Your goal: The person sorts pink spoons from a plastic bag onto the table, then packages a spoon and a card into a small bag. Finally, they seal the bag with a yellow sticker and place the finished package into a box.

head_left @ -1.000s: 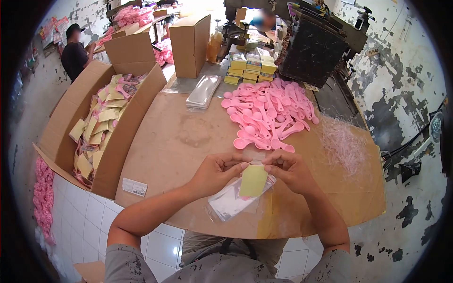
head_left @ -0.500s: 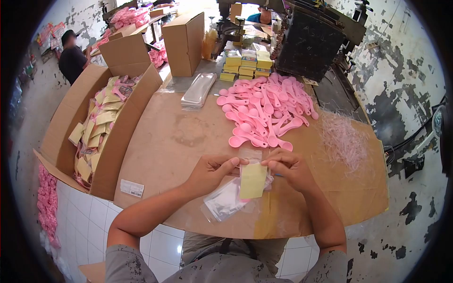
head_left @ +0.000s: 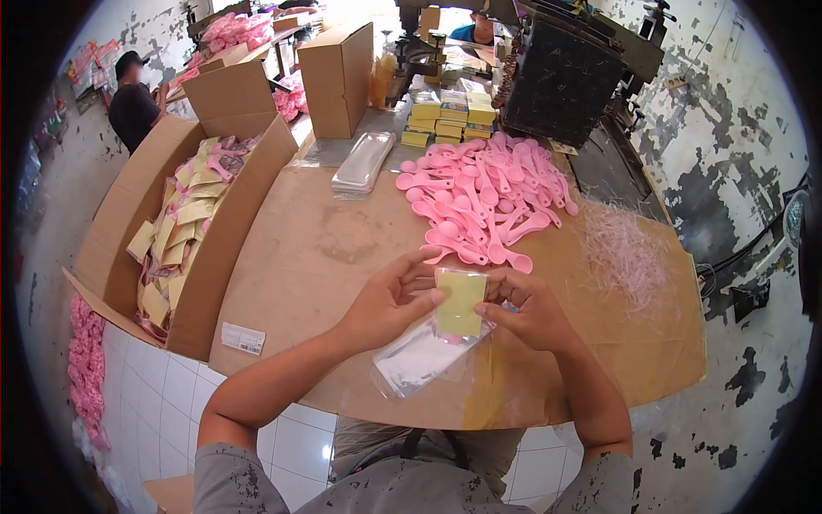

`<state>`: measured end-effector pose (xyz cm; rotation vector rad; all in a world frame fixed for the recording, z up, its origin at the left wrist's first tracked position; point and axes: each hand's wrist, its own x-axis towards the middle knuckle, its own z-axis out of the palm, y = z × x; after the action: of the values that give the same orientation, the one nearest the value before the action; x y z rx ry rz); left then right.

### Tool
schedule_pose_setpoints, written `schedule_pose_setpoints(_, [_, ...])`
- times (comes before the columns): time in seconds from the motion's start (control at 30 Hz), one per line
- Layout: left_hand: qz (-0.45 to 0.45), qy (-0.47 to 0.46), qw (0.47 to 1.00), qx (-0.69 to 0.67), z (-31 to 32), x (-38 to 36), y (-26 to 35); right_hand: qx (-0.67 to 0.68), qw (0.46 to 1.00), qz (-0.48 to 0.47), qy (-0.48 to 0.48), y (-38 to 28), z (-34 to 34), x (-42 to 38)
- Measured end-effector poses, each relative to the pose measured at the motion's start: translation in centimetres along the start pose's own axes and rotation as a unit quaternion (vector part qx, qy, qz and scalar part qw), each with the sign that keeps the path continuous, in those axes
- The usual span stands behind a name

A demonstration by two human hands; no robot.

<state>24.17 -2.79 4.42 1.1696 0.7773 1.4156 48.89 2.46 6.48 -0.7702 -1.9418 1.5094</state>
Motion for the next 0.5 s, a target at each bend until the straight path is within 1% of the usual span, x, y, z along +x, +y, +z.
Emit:
schedule_pose_setpoints(0.03, [-0.031, -0.044, 0.997, 0.051, -0.6, -0.1, -0.3, 0.007, 1.000, -0.016, -0.007, -0.5, 0.0, 0.1])
schedule_pose_setpoints(0.1, [-0.090, -0.133, 0.975, 0.153, -2.7, -0.4, -0.9, 0.022, 0.998, -0.048, -0.020, -1.6, -0.3, 0.3])
schedule_pose_setpoints(0.2, [-0.080, -0.048, 0.983, 0.156, -4.1, 0.4, 2.7, -0.057, 0.994, -0.082, 0.054, -1.3, -2.1, 0.1])
schedule_pose_setpoints(0.23, [0.012, 0.042, 0.993, 0.109, -5.3, 0.5, 3.6, -0.102, 0.989, -0.070, 0.079, -1.2, -3.1, -0.1])
schedule_pose_setpoints(0.27, [0.103, 0.131, 0.984, 0.060, -5.6, 0.9, 5.0, -0.147, 0.982, -0.057, 0.104, -1.2, -4.3, -0.4])
schedule_pose_setpoints(0.3, [0.164, 0.182, 0.967, -0.067, -5.8, 1.5, 6.8, -0.191, 0.972, -0.045, 0.128, -1.0, -5.4, -0.8])
schedule_pose_setpoints(0.33, [0.222, 0.227, 0.928, -0.193, -5.4, 1.9, 8.8, -0.246, 0.960, -0.009, 0.137, -0.7, -6.2, -1.3])
schedule_pose_setpoints(0.4, [0.232, 0.232, 0.935, -0.135, -5.3, 2.5, 7.1, -0.351, 0.922, 0.061, 0.150, 0.0, -7.6, -2.3])
schedule_pose_setpoints(0.43, [0.238, 0.235, 0.936, -0.107, -5.6, 2.8, 5.6, -0.383, 0.913, 0.059, 0.127, 0.5, -8.0, -2.7])
schedule_pose_setpoints(0.47, [0.192, 0.156, 0.968, 0.053, -7.1, 2.9, 2.7, -0.416, 0.902, 0.057, 0.105, 1.0, -8.4, -3.1])
schedule_pose_setpoints(0.5, [0.110, 0.112, 0.967, 0.201, -6.5, 2.4, 1.7, -0.448, 0.889, 0.056, 0.082, 1.3, -8.5, -3.4])
